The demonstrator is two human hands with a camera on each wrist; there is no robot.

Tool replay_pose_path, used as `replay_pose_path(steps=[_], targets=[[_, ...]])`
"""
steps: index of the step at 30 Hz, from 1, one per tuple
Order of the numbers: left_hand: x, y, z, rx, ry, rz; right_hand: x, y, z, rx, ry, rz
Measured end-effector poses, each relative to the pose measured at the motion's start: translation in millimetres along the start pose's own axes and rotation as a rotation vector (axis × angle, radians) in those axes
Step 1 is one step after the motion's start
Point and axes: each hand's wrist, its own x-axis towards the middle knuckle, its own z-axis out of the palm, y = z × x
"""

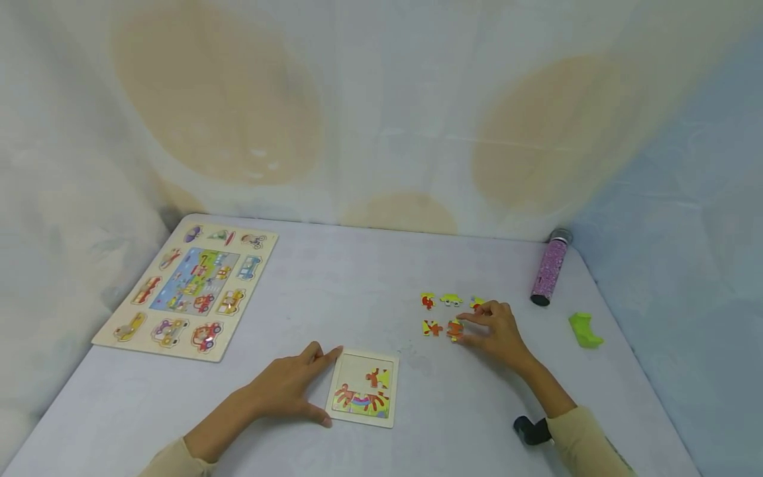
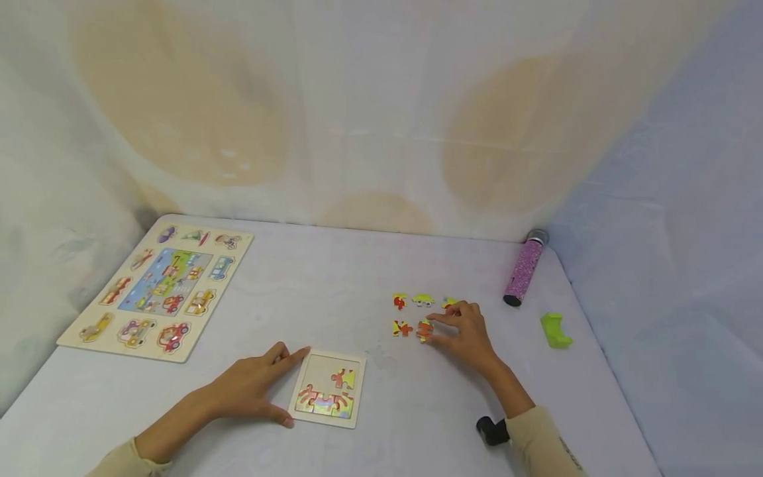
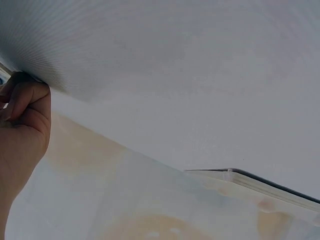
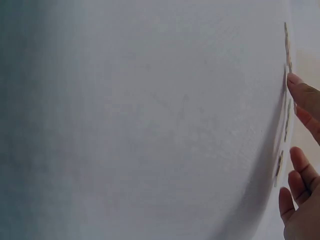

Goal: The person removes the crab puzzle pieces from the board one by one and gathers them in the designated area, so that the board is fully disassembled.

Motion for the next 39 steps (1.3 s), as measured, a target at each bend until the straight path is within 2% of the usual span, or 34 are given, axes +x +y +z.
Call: replay_pose_path(steps=[8,14,20,24,31,39], targets=[[0.3,0.4,-0.1,0.003,-0.005,-0.009,-0.1,-1.2,2.0,0.008,-0.015,0.045],[0.2,0.4,-1.1,0.010,0.008,0.005,-4.0,-29.5,9.1,0.048,-0.053,0.052],[-0.4,0.1,-1.2,0.011,0.013,0.006,-8.1,-70.2,22.9,0.092,-0.105,-0.035],[0.0,0.1,-0.4,0.007,0.018,0.017,-11.1,-88.8,32.4,0.135,-0.152,-0.111],[0.7,1.4,-1.7,-0.009,0.010,0.016,-14.8,-102.4,48.5,0.169,-0.196,-0.207],[0.1,1.2,-2.1,-0.005,-0.001,0.012,-15.3,-109.6,58.4,0.166,-0.273,-0.193]])
